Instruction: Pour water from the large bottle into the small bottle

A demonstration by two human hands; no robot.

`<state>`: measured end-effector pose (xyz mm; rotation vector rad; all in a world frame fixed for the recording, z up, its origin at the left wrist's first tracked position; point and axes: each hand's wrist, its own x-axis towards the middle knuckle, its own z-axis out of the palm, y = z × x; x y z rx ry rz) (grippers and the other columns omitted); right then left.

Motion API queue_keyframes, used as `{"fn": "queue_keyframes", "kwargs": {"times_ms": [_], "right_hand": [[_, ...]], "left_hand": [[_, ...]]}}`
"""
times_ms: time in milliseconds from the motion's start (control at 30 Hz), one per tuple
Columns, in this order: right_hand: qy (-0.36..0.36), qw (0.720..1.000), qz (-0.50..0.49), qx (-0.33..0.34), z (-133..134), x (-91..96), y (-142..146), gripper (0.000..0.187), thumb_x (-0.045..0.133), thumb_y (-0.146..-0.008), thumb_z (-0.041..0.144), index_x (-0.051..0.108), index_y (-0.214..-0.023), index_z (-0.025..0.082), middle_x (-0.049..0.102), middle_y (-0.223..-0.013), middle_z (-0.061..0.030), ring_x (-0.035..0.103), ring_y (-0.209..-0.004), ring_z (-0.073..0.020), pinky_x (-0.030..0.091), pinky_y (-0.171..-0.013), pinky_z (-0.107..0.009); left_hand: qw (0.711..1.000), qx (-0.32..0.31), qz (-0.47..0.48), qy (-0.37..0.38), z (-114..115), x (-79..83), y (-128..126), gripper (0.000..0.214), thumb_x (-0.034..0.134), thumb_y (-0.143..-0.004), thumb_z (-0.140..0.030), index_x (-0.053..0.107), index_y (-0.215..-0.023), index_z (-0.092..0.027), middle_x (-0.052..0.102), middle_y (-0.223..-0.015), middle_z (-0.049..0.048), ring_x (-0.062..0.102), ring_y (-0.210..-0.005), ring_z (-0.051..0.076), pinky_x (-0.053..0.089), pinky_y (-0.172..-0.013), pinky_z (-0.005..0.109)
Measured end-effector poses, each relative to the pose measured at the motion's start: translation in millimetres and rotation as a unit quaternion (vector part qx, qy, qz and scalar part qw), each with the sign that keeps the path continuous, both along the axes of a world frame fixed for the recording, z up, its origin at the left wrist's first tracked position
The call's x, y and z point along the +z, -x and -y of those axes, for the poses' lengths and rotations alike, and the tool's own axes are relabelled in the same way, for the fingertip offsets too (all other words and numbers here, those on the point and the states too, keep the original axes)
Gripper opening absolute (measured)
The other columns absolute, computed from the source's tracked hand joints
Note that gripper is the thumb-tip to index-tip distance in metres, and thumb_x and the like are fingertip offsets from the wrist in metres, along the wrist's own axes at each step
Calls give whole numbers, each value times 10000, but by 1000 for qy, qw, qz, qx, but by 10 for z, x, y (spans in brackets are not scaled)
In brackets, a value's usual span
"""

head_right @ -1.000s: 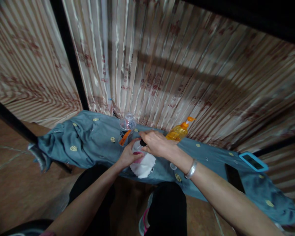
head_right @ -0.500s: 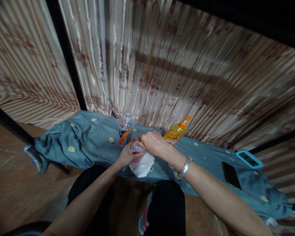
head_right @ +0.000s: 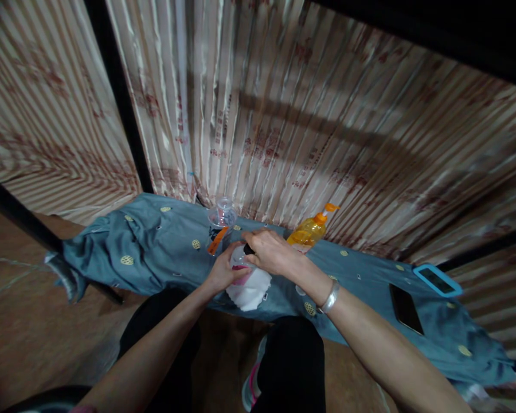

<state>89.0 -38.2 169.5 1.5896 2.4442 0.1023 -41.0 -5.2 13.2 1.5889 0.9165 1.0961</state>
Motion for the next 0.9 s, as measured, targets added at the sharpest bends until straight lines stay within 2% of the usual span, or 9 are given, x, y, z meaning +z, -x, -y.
{"fn": "queue_keyframes", "kwargs": {"times_ms": [100,167,233,333,433,567,900], "right_hand": [[10,1000,7,-15,-8,-5,-9,253,566,-985,331,652,-1121,136,723,-1006,-132,704,-974,-240,438,-753,-276],[4,999,14,-31,-13,-11,-7,373,501,-1007,435,663,-1059,103,717,-951,-175,708,-951,-281,439,-734,-306],[3,999,11,-31,-11,-8,-3,432,520,-992,487,636,-1147,101,717,-1004,-179,701,-995,-294,442,-752,-313],[14,1000,5,-17,-1,6,-2,353,598,-968,373,590,-1248,159,718,-1089,-115,692,-1039,-246,437,-777,-279],[16,999,16,-25,1,3,-2,260,571,-975,331,627,-1157,154,724,-1014,-122,700,-986,-236,436,-759,-274],[6,998,31,-45,-19,-24,14,310,535,-985,401,641,-1107,137,719,-935,-156,704,-956,-259,449,-760,-289],[1,997,18,-75,-16,-43,61,376,467,-1002,419,656,-1097,107,717,-965,-200,700,-987,-280,473,-800,-312]], "left_hand": [[1000,5,9,-4,0,-10,-6,668,870,-583,-160,640,-1209,-192,737,-1204,73,698,-1105,279,531,-1027,421],[1000,12,8,-1,2,-12,-6,673,872,-578,-156,640,-1209,-192,722,-1250,86,684,-1148,290,519,-1045,430],[1000,9,2,4,3,-11,-5,674,866,-591,-166,631,-1223,-181,725,-1242,94,690,-1135,294,527,-1030,434],[1000,0,2,-1,-1,-13,-4,663,857,-609,-172,627,-1230,-172,742,-1197,87,705,-1088,283,538,-1009,428],[1000,7,9,-9,-13,-26,-11,667,869,-588,-162,641,-1214,-183,725,-1250,88,689,-1140,285,516,-1051,429],[1000,12,-1,-13,-29,-50,-19,678,870,-585,-171,638,-1222,-186,713,-1272,90,668,-1192,295,497,-1082,442],[1000,-1,23,0,-19,-69,-34,703,851,-622,-178,589,-1275,-166,716,-1245,96,683,-1140,271,508,-1047,408]]}}
